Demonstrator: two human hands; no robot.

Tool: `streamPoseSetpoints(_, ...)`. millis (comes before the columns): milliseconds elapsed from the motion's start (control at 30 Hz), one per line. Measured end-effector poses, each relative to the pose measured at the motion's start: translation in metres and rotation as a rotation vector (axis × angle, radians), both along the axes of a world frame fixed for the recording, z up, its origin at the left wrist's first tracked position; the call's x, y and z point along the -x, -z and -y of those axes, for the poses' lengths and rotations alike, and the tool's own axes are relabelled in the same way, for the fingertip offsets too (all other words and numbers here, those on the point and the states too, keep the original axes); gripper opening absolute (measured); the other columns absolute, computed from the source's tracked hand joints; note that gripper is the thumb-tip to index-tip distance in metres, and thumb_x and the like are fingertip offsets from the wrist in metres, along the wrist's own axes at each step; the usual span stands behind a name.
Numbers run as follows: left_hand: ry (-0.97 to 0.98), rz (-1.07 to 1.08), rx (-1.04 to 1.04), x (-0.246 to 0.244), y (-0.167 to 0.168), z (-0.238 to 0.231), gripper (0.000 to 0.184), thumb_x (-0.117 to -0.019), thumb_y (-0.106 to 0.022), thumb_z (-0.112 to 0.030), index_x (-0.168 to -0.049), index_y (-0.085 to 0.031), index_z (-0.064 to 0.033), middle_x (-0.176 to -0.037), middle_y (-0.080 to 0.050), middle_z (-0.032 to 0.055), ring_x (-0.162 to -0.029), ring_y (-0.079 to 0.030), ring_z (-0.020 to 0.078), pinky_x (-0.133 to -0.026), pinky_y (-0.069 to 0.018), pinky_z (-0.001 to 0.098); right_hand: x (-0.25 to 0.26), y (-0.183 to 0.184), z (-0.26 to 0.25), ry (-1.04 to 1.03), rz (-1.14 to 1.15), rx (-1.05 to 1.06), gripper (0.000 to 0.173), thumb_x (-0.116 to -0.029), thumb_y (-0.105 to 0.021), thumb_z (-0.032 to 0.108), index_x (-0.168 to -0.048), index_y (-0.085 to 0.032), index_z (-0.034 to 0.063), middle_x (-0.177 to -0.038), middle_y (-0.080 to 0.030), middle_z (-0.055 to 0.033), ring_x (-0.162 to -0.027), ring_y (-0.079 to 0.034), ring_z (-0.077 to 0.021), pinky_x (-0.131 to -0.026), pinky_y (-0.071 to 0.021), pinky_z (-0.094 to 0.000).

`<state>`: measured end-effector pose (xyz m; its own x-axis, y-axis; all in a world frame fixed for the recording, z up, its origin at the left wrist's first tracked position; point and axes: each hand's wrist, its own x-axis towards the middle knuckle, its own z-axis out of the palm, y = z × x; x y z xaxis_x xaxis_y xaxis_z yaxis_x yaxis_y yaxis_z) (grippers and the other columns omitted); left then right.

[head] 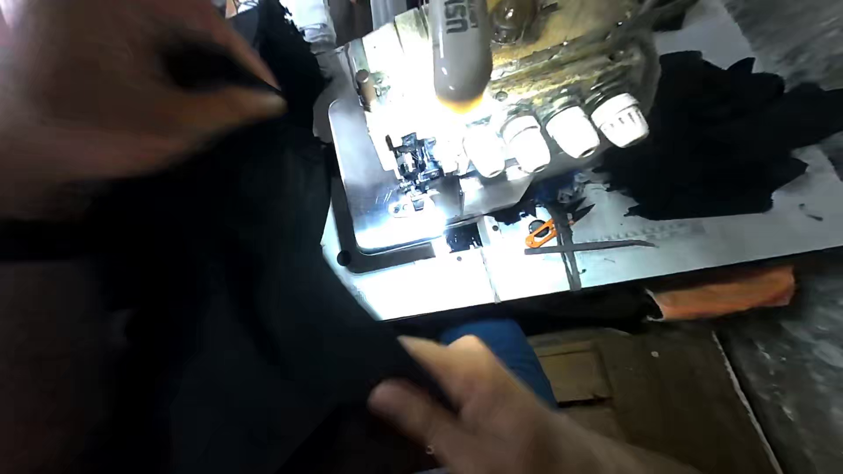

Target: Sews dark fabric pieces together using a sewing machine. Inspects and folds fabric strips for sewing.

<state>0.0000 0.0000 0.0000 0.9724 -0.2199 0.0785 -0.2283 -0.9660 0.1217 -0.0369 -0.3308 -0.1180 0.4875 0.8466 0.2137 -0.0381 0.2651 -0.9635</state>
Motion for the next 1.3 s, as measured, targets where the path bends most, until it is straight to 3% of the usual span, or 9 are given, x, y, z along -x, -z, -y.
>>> streamPoseSetpoints(33, -0.025, 0.000, 0.091, -0.002, 0.029, 0.026, 0.024, -0.0942, -0.070, -0.032, -0.104, -0.074, -0.0102, -0.096, -0.072, 0.0071, -0.085, -0.067, 0.0159, -0.076, -0.0532, 0.0429, -0.005, 0.026, 0.011, 0.020, -0.009, 0.085, 0.025, -0.1080, -0.054, 0.021, -0.107, -0.070, 0.0022, -0.083, -0.071, 0.0002, -0.075, -0.067, 0.0006, -0.066, -0.0575, -0.0189)
streamPoseSetpoints(167, -0.072, 0.040, 0.354, -0.013, 0.128, 0.053, 0.020, -0.0892, -0.077, -0.029, -0.097, -0.075, -0.0106, -0.097, -0.074, 0.0017, -0.095, -0.068, 0.0079, -0.089, -0.0541, 0.0330, -0.027, 0.089, 0.054, -0.036, -0.002, 0.446, 0.029, -0.1077, -0.053, 0.035, -0.110, -0.074, 0.0144, -0.090, -0.073, 0.0080, -0.082, -0.069, 0.0016, -0.073, -0.0591, -0.0207)
streamPoseSetpoints(233, -0.096, 0.096, 0.339, -0.009, 0.141, 0.058, 0.025, -0.0886, -0.077, -0.036, -0.093, -0.075, -0.0113, -0.099, -0.071, 0.0044, -0.104, -0.064, 0.0163, -0.097, -0.0447, 0.0445, -0.040, 0.092, 0.050, -0.010, 0.187, 0.666, 0.041, -0.1044, -0.051, 0.053, -0.109, -0.075, 0.0199, -0.087, -0.072, 0.0069, -0.082, -0.068, -0.0035, -0.071, -0.0578, -0.0310)
streamPoseSetpoints(300, -0.120, 0.150, 0.316, -0.004, 0.142, 0.062, 0.023, -0.0889, -0.076, -0.038, -0.091, -0.076, -0.0154, -0.103, -0.070, 0.0040, -0.110, -0.061, 0.0203, -0.099, -0.0393, 0.0502, -0.046, 0.093, 0.025, 0.198, 0.394, 0.727, 0.052, -0.0986, -0.053, 0.063, -0.109, -0.078, 0.0188, -0.085, -0.073, -0.0002, -0.080, -0.070, -0.0152, -0.069, -0.0567, -0.0462)
streamPoseSetpoints(500, -0.060, 0.133, 0.410, 0.012, 0.125, 0.068, 0.017, -0.1002, -0.062, -0.021, -0.106, -0.076, -0.0127, -0.109, -0.073, -0.0013, -0.112, -0.064, 0.0100, -0.103, -0.0442, 0.0429, -0.038, 0.090, -0.039, 0.514, 0.184, 0.295, 0.023, -0.0898, -0.079, 0.036, -0.087, -0.075, 0.0141, -0.060, -0.059, 0.0091, -0.049, -0.049, 0.0006, -0.045, -0.0398, -0.0181)
streamPoseSetpoints(700, -0.032, 0.043, 0.497, 0.015, 0.119, 0.067, 0.012, -0.1013, -0.060, -0.017, -0.106, -0.070, -0.0103, -0.099, -0.070, -0.0040, -0.092, -0.065, -0.0016, -0.082, -0.0522, 0.0197, -0.033, 0.082, -0.035, 0.429, -0.133, 0.119, 0.028, -0.0906, -0.079, 0.014, -0.117, -0.075, 0.0071, -0.057, -0.054, 0.0044, -0.046, -0.045, -0.0049, -0.046, -0.0428, -0.0184)
streamPoseSetpoints(1033, -0.369, 0.053, 0.258, 0.012, 0.131, 0.093, 0.018, -0.0893, -0.077, -0.034, -0.095, -0.072, -0.0169, -0.089, -0.068, 0.0010, -0.089, -0.061, 0.0211, -0.087, -0.0372, 0.0531, -0.045, 0.099, -0.033, 0.643, -0.088, 0.273, 0.011, -0.0879, -0.080, 0.020, -0.082, -0.078, 0.0098, -0.058, -0.060, 0.0081, -0.047, -0.047, 0.0029, -0.044, -0.0392, -0.0132)
streamPoseSetpoints(1133, -0.479, 0.014, 0.251, -0.018, 0.129, 0.088, 0.027, -0.0828, -0.079, -0.034, -0.105, -0.075, -0.0181, -0.098, -0.073, 0.0016, -0.101, -0.066, 0.0215, -0.093, -0.0406, 0.0599, -0.061, 0.100, -0.037, 0.717, -0.027, 0.274, 0.034, -0.0867, -0.081, 0.022, -0.061, -0.060, 0.0159, -0.051, -0.048, 0.0108, -0.043, -0.038, 0.0047, -0.041, -0.0304, -0.0125)
streamPoseSetpoints(1300, -0.506, -0.015, 0.273, -0.038, 0.126, 0.084, 0.024, -0.0795, -0.071, -0.029, -0.099, -0.071, -0.0137, -0.092, -0.070, 0.0027, -0.095, -0.066, 0.0193, -0.083, -0.0436, 0.0553, -0.075, 0.101, -0.040, 0.666, -0.092, 0.231, 0.048, -0.0877, -0.080, 0.018, -0.055, -0.045, 0.0171, -0.047, -0.038, 0.0076, -0.040, -0.032, -0.0002, -0.039, -0.0252, -0.0160)
